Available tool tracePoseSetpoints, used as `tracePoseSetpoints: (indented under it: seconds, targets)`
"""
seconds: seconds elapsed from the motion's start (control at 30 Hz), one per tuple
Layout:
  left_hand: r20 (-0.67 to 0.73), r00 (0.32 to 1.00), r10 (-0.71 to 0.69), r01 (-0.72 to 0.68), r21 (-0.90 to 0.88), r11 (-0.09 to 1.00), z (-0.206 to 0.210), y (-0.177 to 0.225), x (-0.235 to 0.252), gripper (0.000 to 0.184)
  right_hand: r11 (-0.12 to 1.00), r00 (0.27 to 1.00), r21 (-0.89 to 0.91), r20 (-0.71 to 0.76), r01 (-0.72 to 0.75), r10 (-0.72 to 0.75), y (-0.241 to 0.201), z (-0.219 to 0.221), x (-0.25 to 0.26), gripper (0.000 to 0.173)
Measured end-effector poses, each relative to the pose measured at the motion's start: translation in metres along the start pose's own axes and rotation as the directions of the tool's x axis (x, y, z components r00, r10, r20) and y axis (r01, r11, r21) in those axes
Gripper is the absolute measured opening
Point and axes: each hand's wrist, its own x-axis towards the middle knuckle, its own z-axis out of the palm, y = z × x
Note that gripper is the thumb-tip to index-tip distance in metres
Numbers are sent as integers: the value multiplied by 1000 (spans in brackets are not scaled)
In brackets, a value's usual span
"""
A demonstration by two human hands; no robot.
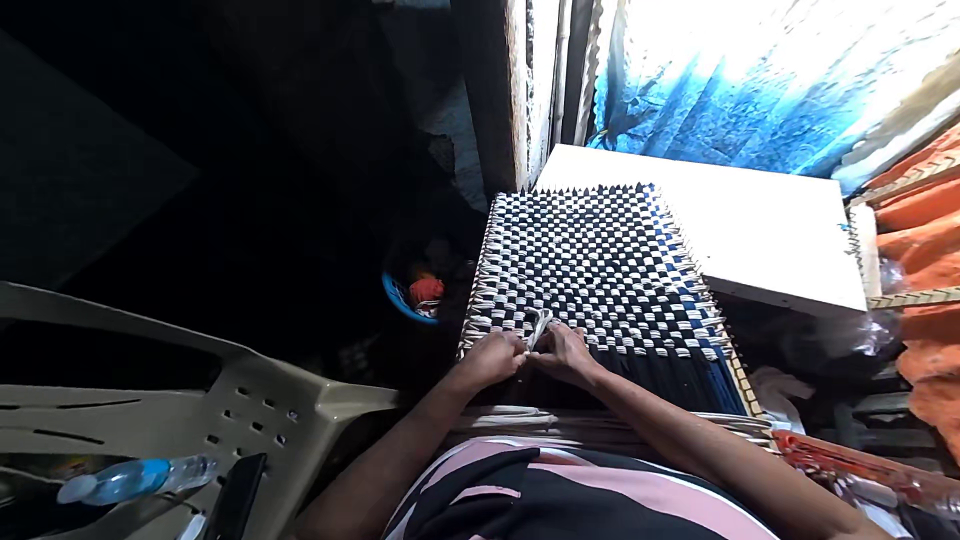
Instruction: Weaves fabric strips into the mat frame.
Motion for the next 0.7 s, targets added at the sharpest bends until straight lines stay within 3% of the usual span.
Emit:
tracePoseSetpoints:
  seconds: [0.13, 0.2, 0.27, 0.37, 0.47, 0.57, 0.7]
  targets:
    - [96, 994, -56, 16, 372, 928, 12, 28, -16, 18, 979, 995, 178, 20, -100, 98, 1, 1, 3, 36]
    - [114, 987, -117, 54, 446, 893, 14, 42, -19, 18, 960, 989, 239, 27, -148, 145, -3, 0, 1, 34]
    - [103, 989, -106, 62, 361, 931, 8, 39, -15, 19, 956, 989, 252, 34, -148, 144, -5, -1, 0, 30]
    - [64, 995, -80, 79, 12, 997, 5, 10, -1, 24, 969, 995, 234, 73, -79, 64, 0, -4, -3, 27]
    - [-11, 1000, 12, -15, -267, 963, 10, -15, 10, 26, 989, 992, 151, 123, -9, -9, 4, -7, -5, 28]
    - [-16, 999, 33, -36, -384, 923, 9, -19, 9, 30, 996, 985, 50, 149, 76, -83, 6, -8, -4, 33]
    - [-53, 994, 91, -105, -412, 905, 7, -21, 7, 29, 990, 988, -73, 98, 124, -116, -3, -11, -11, 35]
